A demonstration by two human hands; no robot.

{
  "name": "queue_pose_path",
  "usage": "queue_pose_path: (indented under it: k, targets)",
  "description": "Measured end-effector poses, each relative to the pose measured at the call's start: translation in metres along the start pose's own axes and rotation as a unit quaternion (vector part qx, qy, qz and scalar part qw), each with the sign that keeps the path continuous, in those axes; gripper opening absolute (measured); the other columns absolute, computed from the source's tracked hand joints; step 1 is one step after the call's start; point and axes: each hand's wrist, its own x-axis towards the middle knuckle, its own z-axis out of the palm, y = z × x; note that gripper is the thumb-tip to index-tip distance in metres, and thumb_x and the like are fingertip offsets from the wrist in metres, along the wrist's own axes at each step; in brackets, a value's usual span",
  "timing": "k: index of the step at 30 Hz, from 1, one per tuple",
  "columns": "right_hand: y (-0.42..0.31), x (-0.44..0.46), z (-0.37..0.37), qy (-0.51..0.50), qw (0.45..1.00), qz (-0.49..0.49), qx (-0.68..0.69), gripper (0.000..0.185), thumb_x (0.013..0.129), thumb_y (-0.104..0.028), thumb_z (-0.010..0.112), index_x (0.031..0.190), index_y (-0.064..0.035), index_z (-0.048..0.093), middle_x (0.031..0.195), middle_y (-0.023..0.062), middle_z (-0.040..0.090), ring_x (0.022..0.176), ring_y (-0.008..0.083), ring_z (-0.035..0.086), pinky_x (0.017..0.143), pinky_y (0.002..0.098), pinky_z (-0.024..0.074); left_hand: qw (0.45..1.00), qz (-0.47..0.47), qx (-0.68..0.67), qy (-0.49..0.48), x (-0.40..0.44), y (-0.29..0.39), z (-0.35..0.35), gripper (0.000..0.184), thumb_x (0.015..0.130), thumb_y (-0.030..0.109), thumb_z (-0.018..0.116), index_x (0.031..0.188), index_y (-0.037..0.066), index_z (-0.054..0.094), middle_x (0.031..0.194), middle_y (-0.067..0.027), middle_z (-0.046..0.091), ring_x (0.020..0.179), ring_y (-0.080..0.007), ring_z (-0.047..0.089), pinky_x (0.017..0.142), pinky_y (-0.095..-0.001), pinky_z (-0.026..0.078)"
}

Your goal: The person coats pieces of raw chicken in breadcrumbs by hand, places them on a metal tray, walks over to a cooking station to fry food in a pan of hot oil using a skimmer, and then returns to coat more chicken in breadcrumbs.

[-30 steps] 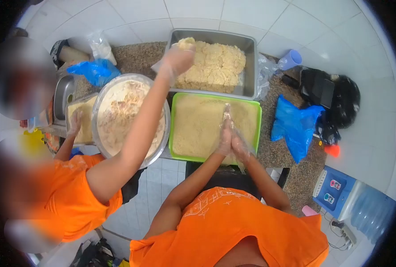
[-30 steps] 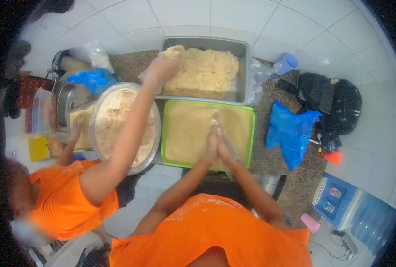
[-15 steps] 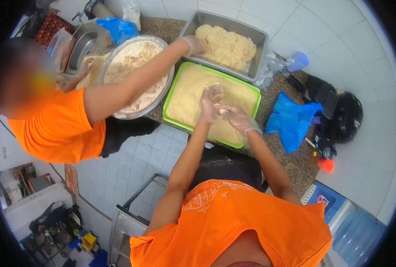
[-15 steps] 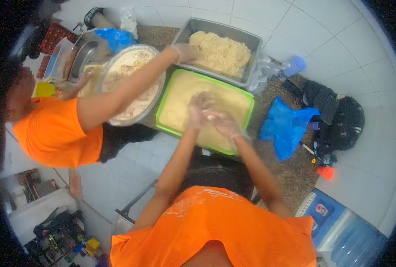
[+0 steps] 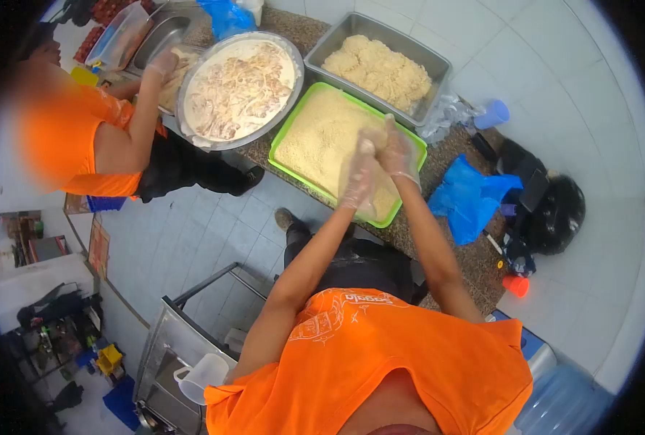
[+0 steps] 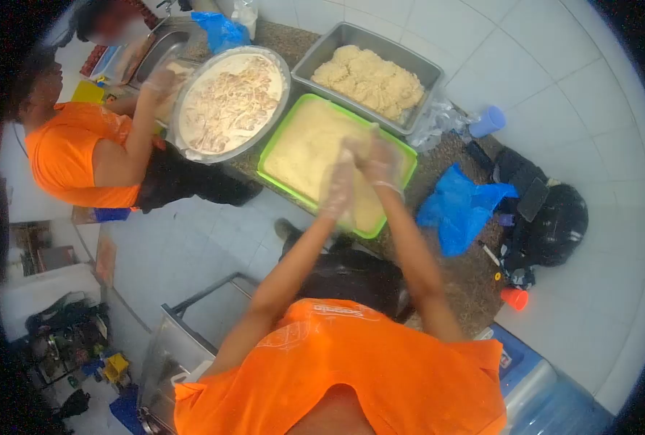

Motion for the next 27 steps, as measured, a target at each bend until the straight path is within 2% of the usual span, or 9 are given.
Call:
queue_pose_path:
  k: [2,3,5,9,14,16,18,21,27]
  targets:
    - [0.005,0.002,0.011,0.028,0.997,0.005,0.078,0.076,0.076,-0.021,0.073,0.141,-0.0084,0.035,0.107,0.0180,0.063,0.098,0.0359,0.061,0.084,0.0426,0.0486,0.915,0.095,0.392,-0.003,0.035,-0.061,-0.047,0.055,0.098,0.022,0.028,0.147,-0.002,0.019,0.151,-0.0181,0.027,0.140,-0.0275,0.025,0.115,-0.0353,0.018]
    - [0.004,0.001,0.011,0.028,0.997,0.003,0.076,0.076,0.076,-0.021,0.073,0.141,-0.0084,0.035,0.107,0.0180,0.063,0.098,0.0359,0.061,0.084,0.0426,0.0486,0.751,0.161,0.641,-0.015,0.072,-0.131,-0.100,0.054,0.098,0.016,0.029,0.147,-0.002,0.017,0.152,-0.0185,0.025,0.141,-0.0279,0.023,0.115,-0.0351,0.017]
    - [0.008,-0.001,0.008,0.078,0.990,-0.014,0.116,0.080,0.073,-0.016,0.075,0.141,-0.0098,0.035,0.101,0.0165,0.063,0.093,0.0343,0.062,0.081,0.0409,0.0493,0.888,0.082,0.451,-0.036,0.044,-0.046,-0.064,0.052,0.098,0.017,0.029,0.146,-0.002,0.020,0.151,-0.0184,0.026,0.140,-0.0278,0.025,0.114,-0.0354,0.019]
    - [0.025,0.006,0.048,0.082,0.996,-0.042,0.002,0.070,0.075,-0.020,0.074,0.137,-0.0120,0.044,0.097,0.0128,0.064,0.088,0.0281,0.063,0.080,0.0365,0.0498,0.906,0.063,0.412,-0.077,0.023,-0.024,-0.047,0.050,0.099,0.019,0.030,0.144,-0.001,0.026,0.150,-0.0181,0.029,0.138,-0.0274,0.028,0.114,-0.0362,0.022]
    - [-0.026,-0.021,0.029,0.144,0.963,-0.001,0.228,0.035,0.085,-0.018,0.064,0.116,-0.0030,0.061,0.102,0.0141,0.066,0.089,0.0227,0.064,0.081,0.0329,0.0502,0.913,0.077,0.393,-0.073,0.040,-0.003,-0.060,0.048,0.100,0.025,0.031,0.141,-0.001,0.035,0.146,-0.0176,0.037,0.135,-0.0262,0.036,0.111,-0.0355,0.029]
    - [-0.041,-0.034,0.031,0.093,0.976,-0.052,0.189,0.032,0.089,-0.022,0.062,0.115,-0.0035,0.063,0.105,0.0133,0.067,0.088,0.0196,0.065,0.079,0.0315,0.0510,0.982,-0.161,-0.098,-0.026,0.020,0.039,-0.036,0.051,0.101,0.037,0.032,0.131,-0.002,0.047,0.133,-0.0162,0.052,0.124,-0.0256,0.048,0.106,-0.0348,0.037]
    - [-0.019,-0.033,0.047,0.046,0.976,-0.054,0.205,0.030,0.089,-0.021,0.061,0.113,-0.0038,0.064,0.105,0.0132,0.067,0.087,0.0185,0.065,0.077,0.0312,0.0513,0.990,-0.109,-0.057,-0.066,-0.002,0.060,-0.068,0.052,0.101,0.039,0.031,0.128,-0.002,0.049,0.132,-0.0155,0.053,0.121,-0.0252,0.050,0.106,-0.0370,0.037]
    - [-0.032,-0.014,0.073,0.177,0.958,0.017,0.224,0.022,0.090,-0.017,0.056,0.105,-0.0029,0.065,0.101,0.0153,0.067,0.090,0.0252,0.064,0.083,0.0337,0.0491,0.994,-0.085,0.012,-0.060,-0.054,0.147,-0.125,0.061,0.098,0.050,0.035,0.121,-0.004,0.055,0.117,-0.0159,0.060,0.109,-0.0273,0.057,0.101,-0.0415,0.039]
    - [-0.254,-0.063,0.169,-0.235,0.939,-0.121,0.222,0.034,0.091,-0.033,0.056,0.108,-0.0064,0.066,0.106,0.0157,0.067,0.098,0.0286,0.063,0.090,0.0366,0.0466,0.964,0.030,0.016,0.263,-0.191,0.264,-0.320,0.062,0.092,0.058,0.041,0.114,0.003,0.060,0.103,-0.0088,0.063,0.094,-0.0201,0.058,0.085,-0.0369,0.043]
